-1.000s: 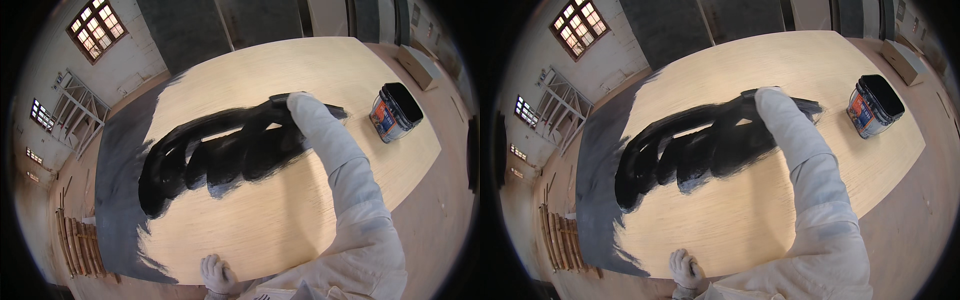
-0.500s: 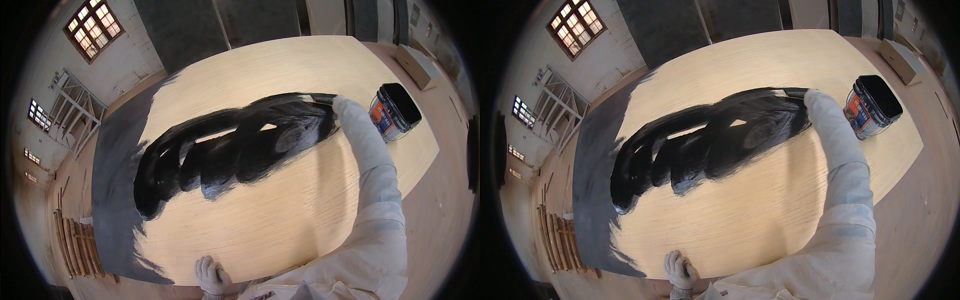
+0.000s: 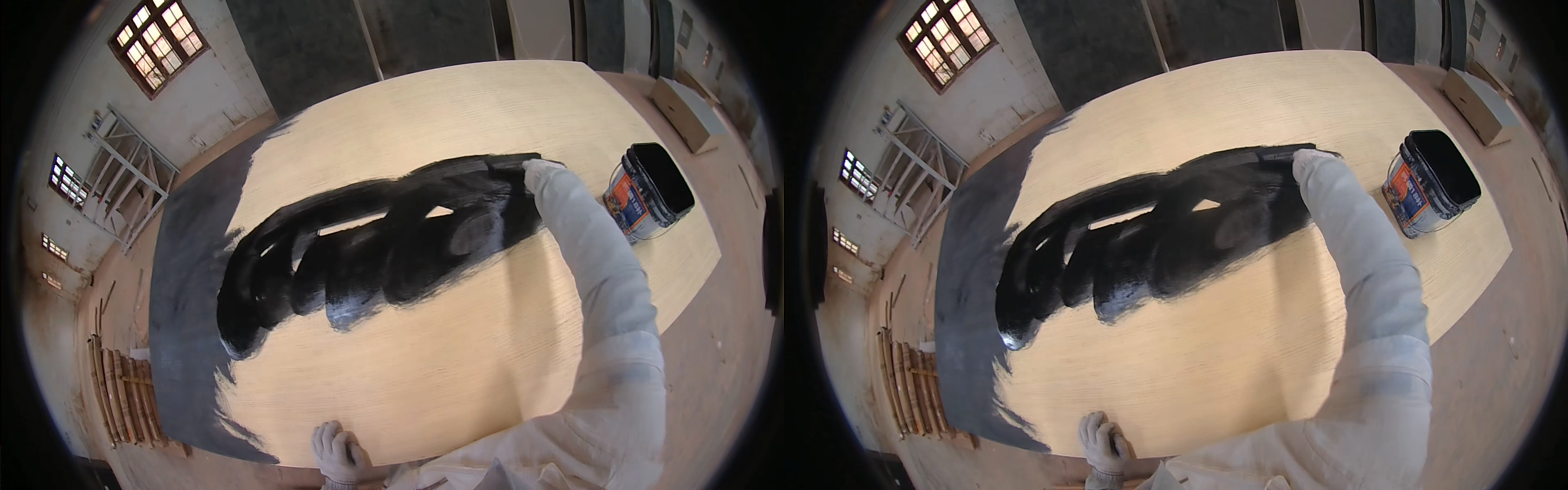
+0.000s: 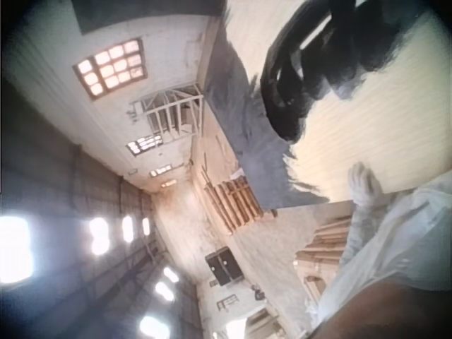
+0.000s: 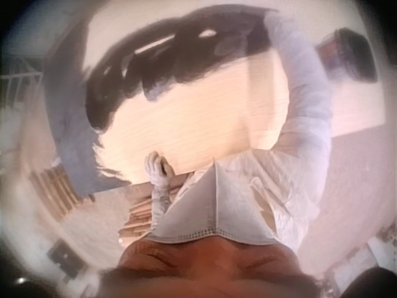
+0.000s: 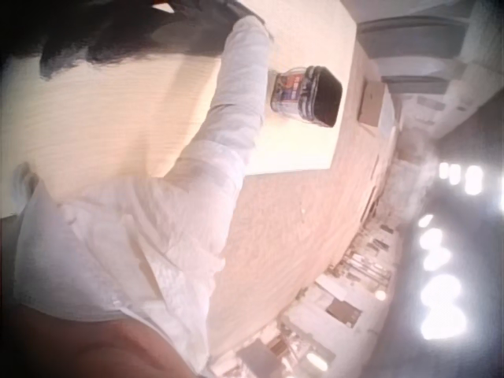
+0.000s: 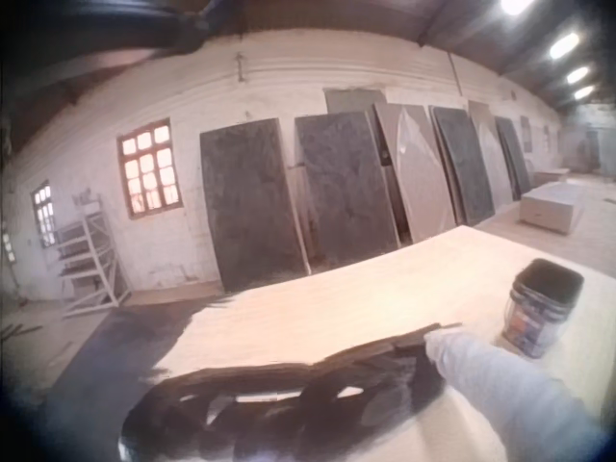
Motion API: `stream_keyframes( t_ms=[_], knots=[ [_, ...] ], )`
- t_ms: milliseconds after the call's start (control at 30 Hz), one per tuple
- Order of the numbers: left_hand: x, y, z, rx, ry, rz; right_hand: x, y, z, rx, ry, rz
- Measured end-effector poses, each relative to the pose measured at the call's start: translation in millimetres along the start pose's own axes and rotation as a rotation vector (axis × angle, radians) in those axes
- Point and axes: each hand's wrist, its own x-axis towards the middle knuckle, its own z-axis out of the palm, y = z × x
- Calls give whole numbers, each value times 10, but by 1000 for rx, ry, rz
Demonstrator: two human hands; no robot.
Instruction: The person paints a large wooden board with black paint using a brush. They repeatedly dip the brush into a paint container and apply broad strokes across the surface, gradually covering more of the board.
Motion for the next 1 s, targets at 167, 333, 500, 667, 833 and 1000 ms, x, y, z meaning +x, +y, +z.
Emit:
stream_keyframes(
  t_ms=[167, 333, 500, 667, 833, 1000],
  knots=[
    [-74, -33, 17, 24, -10, -27, -1, 433, -75, -54, -34, 7],
    [-78, -25, 22, 26, -3, -27, -157, 393, 41, -32, -17, 7],
    [-23, -28, 32, 27, -25, -34, -305, 723, 46, -43, -34, 29],
    [-1, 56, -39, 49, -32, -40, -401, 632, 29, -49, -50, 5],
    [6, 60, -47, 49, -15, -24, -524, 805, 168, -52, -47, -25],
    [23, 65, -59, 3, -7, -31, -19, 150, -137, -100, 22, -60]
  ],
)
